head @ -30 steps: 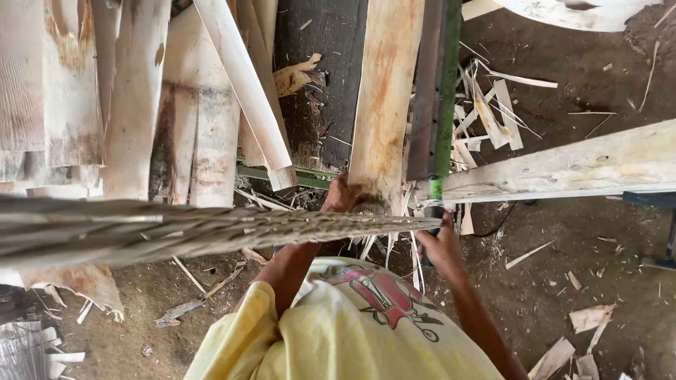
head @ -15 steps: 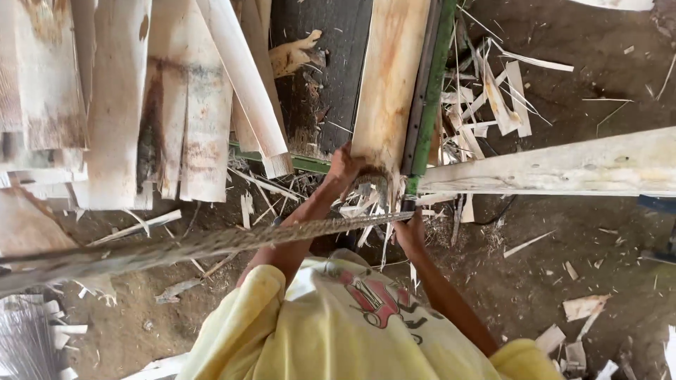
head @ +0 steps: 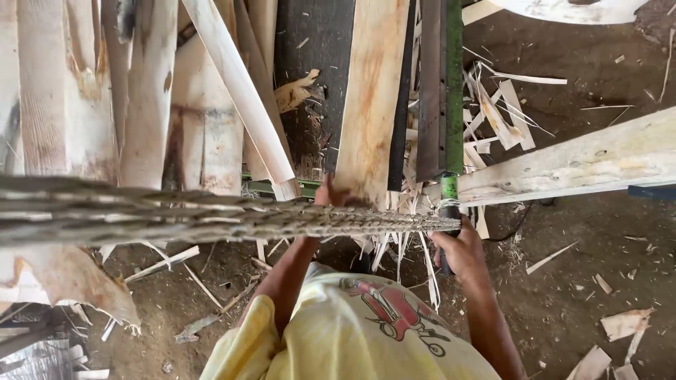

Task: Manually feeding and shaving thin strips of wood using a mechanical blade.

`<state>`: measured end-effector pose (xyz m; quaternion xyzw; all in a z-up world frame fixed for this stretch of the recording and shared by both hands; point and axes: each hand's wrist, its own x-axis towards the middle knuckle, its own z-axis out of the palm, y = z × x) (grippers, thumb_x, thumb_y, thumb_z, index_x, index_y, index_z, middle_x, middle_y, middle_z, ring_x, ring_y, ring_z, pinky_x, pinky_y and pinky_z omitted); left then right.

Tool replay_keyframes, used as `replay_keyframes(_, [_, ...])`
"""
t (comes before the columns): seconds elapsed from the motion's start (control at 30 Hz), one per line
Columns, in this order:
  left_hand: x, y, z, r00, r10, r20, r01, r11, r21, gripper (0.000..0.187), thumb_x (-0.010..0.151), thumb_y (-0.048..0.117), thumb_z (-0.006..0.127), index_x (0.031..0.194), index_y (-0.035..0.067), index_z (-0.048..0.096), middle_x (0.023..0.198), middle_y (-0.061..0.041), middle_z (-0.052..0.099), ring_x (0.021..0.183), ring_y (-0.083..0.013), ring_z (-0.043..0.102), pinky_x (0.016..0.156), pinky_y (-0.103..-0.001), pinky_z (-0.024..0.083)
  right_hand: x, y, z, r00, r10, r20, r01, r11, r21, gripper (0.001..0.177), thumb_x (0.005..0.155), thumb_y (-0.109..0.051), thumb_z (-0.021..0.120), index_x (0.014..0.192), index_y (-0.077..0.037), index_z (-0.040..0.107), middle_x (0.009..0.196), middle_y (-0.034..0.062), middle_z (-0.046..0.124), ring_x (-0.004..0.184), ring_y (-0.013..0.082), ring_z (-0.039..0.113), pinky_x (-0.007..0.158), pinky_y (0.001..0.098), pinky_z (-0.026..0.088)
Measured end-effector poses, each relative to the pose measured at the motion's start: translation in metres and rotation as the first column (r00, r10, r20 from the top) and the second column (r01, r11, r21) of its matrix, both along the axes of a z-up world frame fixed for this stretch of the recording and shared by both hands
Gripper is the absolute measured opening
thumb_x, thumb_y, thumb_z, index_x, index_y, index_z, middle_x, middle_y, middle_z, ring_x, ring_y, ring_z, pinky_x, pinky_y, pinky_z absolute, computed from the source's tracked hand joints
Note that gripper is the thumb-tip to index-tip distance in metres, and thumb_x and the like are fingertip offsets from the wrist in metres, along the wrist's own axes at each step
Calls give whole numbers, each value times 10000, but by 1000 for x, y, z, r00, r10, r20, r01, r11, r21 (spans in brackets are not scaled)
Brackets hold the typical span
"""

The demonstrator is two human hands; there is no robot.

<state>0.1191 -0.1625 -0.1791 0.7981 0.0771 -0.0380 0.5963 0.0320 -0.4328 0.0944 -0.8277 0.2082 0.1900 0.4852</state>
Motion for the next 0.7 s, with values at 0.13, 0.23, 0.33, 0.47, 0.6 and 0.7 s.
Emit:
replay_keyframes(0.13, [-21, -26, 38, 745, 4, 667, -537, 597, 596, 947, 914, 616, 523, 1580, 2, 246, 1570, -339, 294, 1501, -404, 243, 1214, -581, 199, 0, -1, -7, 999, 41, 29, -40, 999, -29, 631, 823, -257, 696, 1403, -94, 507, 760, 168, 660, 480, 210, 633, 388, 369, 545])
replay_keyframes(0.23, [-19, -64, 67, 651, -122, 749, -550, 604, 577, 1135, 950, 744, 523, 1652, -26, 72, 1651, -337, 9, 1516, -509, -13, 1195, -695, 2, -2, -3, -17, 993, 66, 94, -61, 997, -53, 575, 834, -283, 695, 1349, -77, 543, 861, 98, 703, 494, 176, 659, 390, 353, 576])
replay_keyframes(0.33, [0, -81, 101, 940, -212, -267, 339, 658, 672, 1210, 865, 697, 655, 1634, 47, -17, 1659, -341, -66, 1482, -646, -66, 1118, -845, -12, -2, 8, -1, 999, -22, 34, 23, 999, -36, 556, 843, -269, 721, 1334, -61, 565, 882, 133, 718, 489, 192, 654, 408, 348, 575])
replay_keyframes(0.47, [17, -95, 91, 935, -186, -302, 354, 549, 758, 1236, 851, 587, 725, 1640, 48, -59, 1663, -360, -56, 1452, -667, -69, 1037, -893, -16, -1, 9, 4, 1000, -26, 17, 27, 999, -45, 563, 864, -275, 718, 1360, -65, 555, 867, 148, 723, 495, 197, 660, 416, 327, 565])
replay_keyframes(0.6, [32, -107, 58, 935, -235, -265, 352, 539, 765, 1070, 904, 337, 694, 1621, -92, 26, 1545, -381, 284, 1368, -564, 278, 1098, -773, 277, -2, 3, -6, 999, 28, 42, -27, 999, -21, 623, 864, -286, 709, 1409, -68, 501, 872, 124, 714, 486, 195, 652, 392, 339, 558])
replay_keyframes(0.7, [38, -98, 99, 964, -182, -192, 262, 548, 795, 893, 931, 224, 629, 1596, -136, 154, 1374, -301, 509, 1161, -459, 580, 926, -574, 543, -2, -1, -16, 999, 20, 44, -21, 1000, 17, 633, 859, -287, 713, 1405, -42, 507, 851, 121, 708, 491, 193, 655, 389, 341, 562])
